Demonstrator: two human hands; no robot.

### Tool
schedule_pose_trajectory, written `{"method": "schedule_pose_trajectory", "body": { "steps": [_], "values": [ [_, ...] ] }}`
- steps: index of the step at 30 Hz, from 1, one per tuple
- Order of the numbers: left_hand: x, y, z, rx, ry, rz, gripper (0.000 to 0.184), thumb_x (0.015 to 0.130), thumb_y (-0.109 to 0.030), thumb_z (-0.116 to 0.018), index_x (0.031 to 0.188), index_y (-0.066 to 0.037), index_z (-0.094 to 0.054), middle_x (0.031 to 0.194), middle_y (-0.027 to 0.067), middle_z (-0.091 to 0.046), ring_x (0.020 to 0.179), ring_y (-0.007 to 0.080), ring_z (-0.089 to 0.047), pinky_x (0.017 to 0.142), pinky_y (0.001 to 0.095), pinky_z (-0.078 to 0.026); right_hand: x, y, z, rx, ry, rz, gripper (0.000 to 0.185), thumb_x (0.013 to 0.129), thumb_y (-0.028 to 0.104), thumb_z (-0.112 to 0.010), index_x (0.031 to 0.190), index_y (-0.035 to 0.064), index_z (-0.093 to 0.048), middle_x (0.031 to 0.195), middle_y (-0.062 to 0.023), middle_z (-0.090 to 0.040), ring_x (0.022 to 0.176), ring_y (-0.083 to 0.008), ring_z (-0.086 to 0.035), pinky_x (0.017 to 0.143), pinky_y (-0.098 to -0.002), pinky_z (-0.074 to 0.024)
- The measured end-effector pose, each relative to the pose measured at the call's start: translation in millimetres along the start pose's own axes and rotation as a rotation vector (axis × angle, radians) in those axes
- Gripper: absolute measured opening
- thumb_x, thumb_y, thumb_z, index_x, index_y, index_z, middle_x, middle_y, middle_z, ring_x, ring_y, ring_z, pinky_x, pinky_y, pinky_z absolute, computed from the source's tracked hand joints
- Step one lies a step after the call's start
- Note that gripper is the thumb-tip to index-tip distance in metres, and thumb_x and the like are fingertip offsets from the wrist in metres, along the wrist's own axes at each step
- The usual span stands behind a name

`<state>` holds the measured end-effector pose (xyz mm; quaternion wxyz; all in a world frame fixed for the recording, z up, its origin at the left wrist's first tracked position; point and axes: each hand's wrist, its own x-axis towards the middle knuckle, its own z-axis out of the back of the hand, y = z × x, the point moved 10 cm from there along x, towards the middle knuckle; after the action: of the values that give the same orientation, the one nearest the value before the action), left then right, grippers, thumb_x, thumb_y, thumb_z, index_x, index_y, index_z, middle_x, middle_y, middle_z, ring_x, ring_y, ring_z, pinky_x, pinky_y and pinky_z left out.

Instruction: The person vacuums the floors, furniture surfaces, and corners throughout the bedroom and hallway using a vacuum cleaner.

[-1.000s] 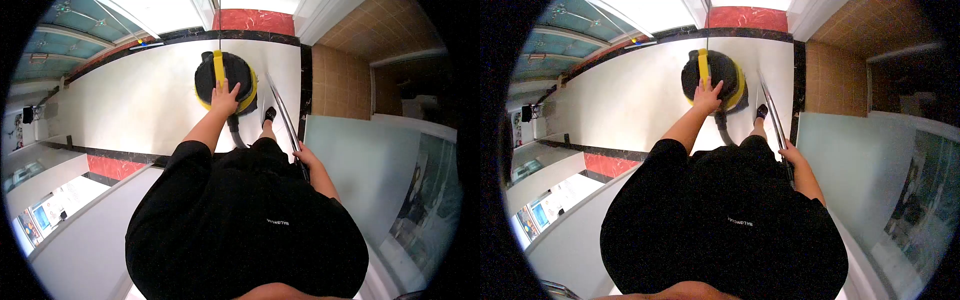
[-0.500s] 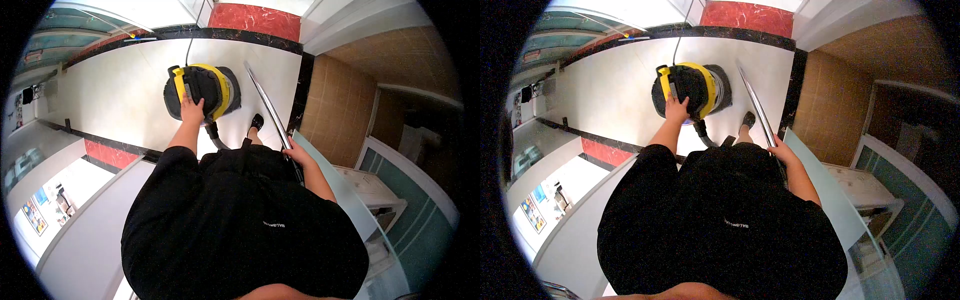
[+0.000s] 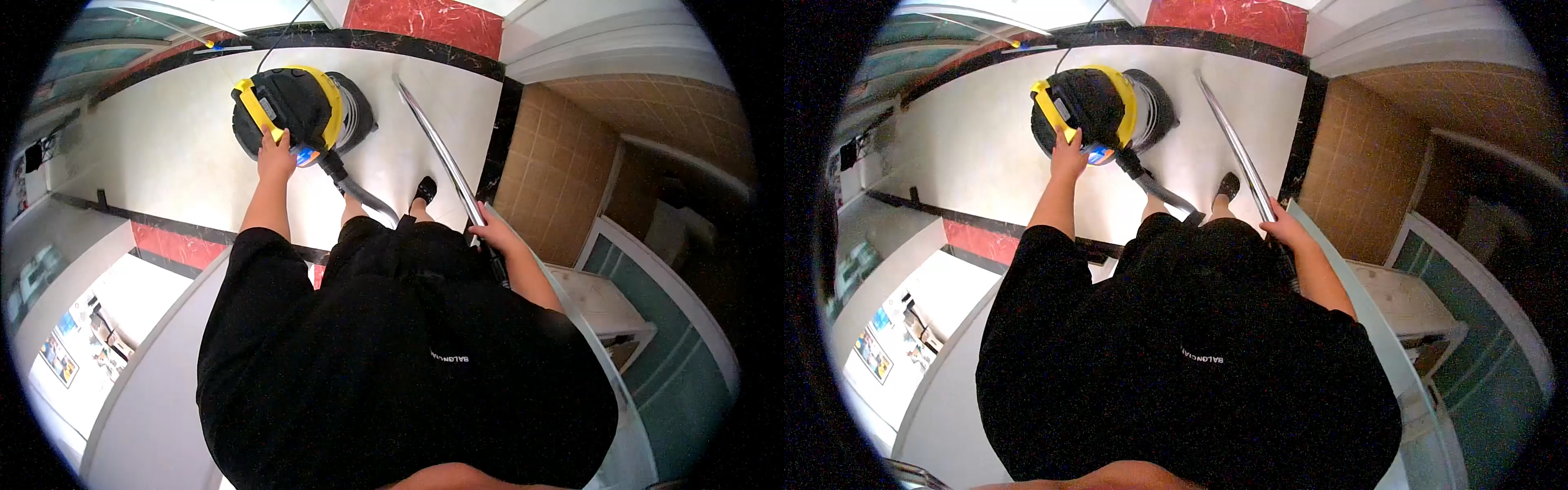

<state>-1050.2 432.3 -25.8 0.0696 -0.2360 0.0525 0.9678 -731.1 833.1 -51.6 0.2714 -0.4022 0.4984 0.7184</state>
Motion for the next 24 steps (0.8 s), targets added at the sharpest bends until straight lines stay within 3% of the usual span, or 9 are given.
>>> {"method": "schedule_pose_trajectory", "body": {
  "steps": [2, 3, 4, 7, 11, 14, 17, 19, 24],
  "values": [
    [15.5, 8.1, 3.1, 0.105, 0.022, -0.010, 0.058, 0.077, -0.026, -0.054, 0.132, -0.024, -0.034, 0.142, 0.0211, -0.006, 0.127, 0.0331, -0.025, 0.101, 0.0393, -0.026, -1.9, -3.9, -10.0, 0.049, 0.004, -0.016, 0.080, 0.070, 0.020, -0.063, 0.137, 0.0103, -0.019, 0.116, -0.0154, -0.052, 0.097, -0.0253, -0.053, 0.085, -0.0299, -0.0394],
    [27.4, 15.4, 4.9, 0.145, 0.015, -0.032, 0.051, 0.081, -0.026, -0.045, 0.131, -0.024, -0.034, 0.141, 0.0239, -0.007, 0.126, 0.0341, -0.026, 0.101, 0.0401, -0.024, 0.8, -2.0, -9.4, -0.135, -0.061, 0.069, 0.080, 0.069, 0.022, -0.064, 0.136, 0.0090, -0.022, 0.114, -0.0163, -0.053, 0.095, -0.0244, -0.054, 0.082, -0.0298, -0.0410],
    [40.3, 26.9, 2.2, 0.152, 0.036, -0.053, 0.051, 0.081, -0.026, -0.045, 0.131, -0.024, -0.034, 0.141, 0.0239, -0.007, 0.126, 0.0341, -0.026, 0.101, 0.0401, -0.024, -15.8, 24.7, -18.8, 0.011, -0.010, -0.095, 0.080, 0.069, 0.022, -0.064, 0.136, 0.0108, -0.023, 0.109, -0.0169, -0.056, 0.091, -0.0244, -0.056, 0.079, -0.0303, -0.0424],
    [73.9, 52.8, 3.5, 0.147, 0.050, -0.054, 0.046, 0.085, -0.025, -0.036, 0.131, -0.020, -0.035, 0.138, 0.0291, -0.011, 0.123, 0.0375, -0.030, 0.101, 0.0400, -0.025, -32.9, 40.4, -42.3, -0.224, -0.061, -0.096, 0.078, 0.068, 0.020, -0.063, 0.135, 0.0196, -0.025, 0.102, -0.0172, -0.058, 0.088, -0.0281, -0.058, 0.077, -0.0326, -0.0439],
    [131.0, 102.3, 11.5, 0.190, 0.082, -0.042, 0.048, 0.084, -0.023, -0.037, 0.131, -0.018, -0.035, 0.136, 0.0311, -0.015, 0.119, 0.0378, -0.036, 0.099, 0.0397, -0.028, -47.0, 62.3, -73.4, -0.395, -0.097, -0.227, 0.076, 0.069, 0.018, -0.062, 0.135, 0.0257, -0.026, 0.095, -0.0173, -0.060, 0.083, -0.0285, -0.059, 0.074, -0.0355, -0.0446],
    [167.8, 144.3, 16.2, 0.162, 0.145, -0.045, 0.065, 0.073, -0.033, -0.055, 0.133, -0.023, -0.031, 0.136, 0.0320, -0.010, 0.120, 0.0393, -0.034, 0.099, 0.0421, -0.030, -51.6, 131.3, -73.7, -0.330, 0.008, -0.486, 0.075, 0.069, 0.015, -0.060, 0.135, 0.0253, -0.025, 0.095, -0.0179, -0.059, 0.085, -0.0293, -0.058, 0.075, -0.0356, -0.0437],
    [195.0, 187.1, 20.6, 0.107, 0.118, -0.071, 0.065, 0.073, -0.034, -0.055, 0.133, -0.027, -0.031, 0.140, 0.0261, -0.007, 0.124, 0.0354, -0.031, 0.100, 0.0412, -0.028, -19.2, 192.6, -71.9, -0.400, -0.070, -0.346, 0.074, 0.068, 0.017, -0.059, 0.134, 0.0251, -0.026, 0.097, -0.0197, -0.059, 0.086, -0.0332, -0.057, 0.077, -0.0372, -0.0437],
    [181.5, 186.1, 29.8, 0.037, 0.081, -0.070, 0.063, 0.074, -0.033, -0.054, 0.132, -0.028, -0.032, 0.142, 0.0202, -0.005, 0.128, 0.0305, -0.023, 0.101, 0.0402, -0.026, -8.7, 178.5, -67.1, -0.422, -0.092, -0.277, 0.074, 0.068, 0.017, -0.059, 0.134, 0.0251, -0.026, 0.099, -0.0206, -0.058, 0.087, -0.0342, -0.057, 0.077, -0.0378, -0.0437],
    [190.8, 208.1, 30.0, -0.108, -0.053, -0.020, 0.063, 0.074, -0.035, -0.056, 0.131, -0.021, -0.034, 0.140, 0.0230, -0.009, 0.128, 0.0333, -0.021, 0.101, 0.0413, -0.026, 25.3, 198.5, -85.9, -0.607, 0.025, -0.244, 0.073, 0.071, 0.018, -0.058, 0.135, 0.0278, -0.023, 0.097, -0.0239, -0.057, 0.087, -0.0351, -0.057, 0.076, -0.0396, -0.0446]
  ]
}}
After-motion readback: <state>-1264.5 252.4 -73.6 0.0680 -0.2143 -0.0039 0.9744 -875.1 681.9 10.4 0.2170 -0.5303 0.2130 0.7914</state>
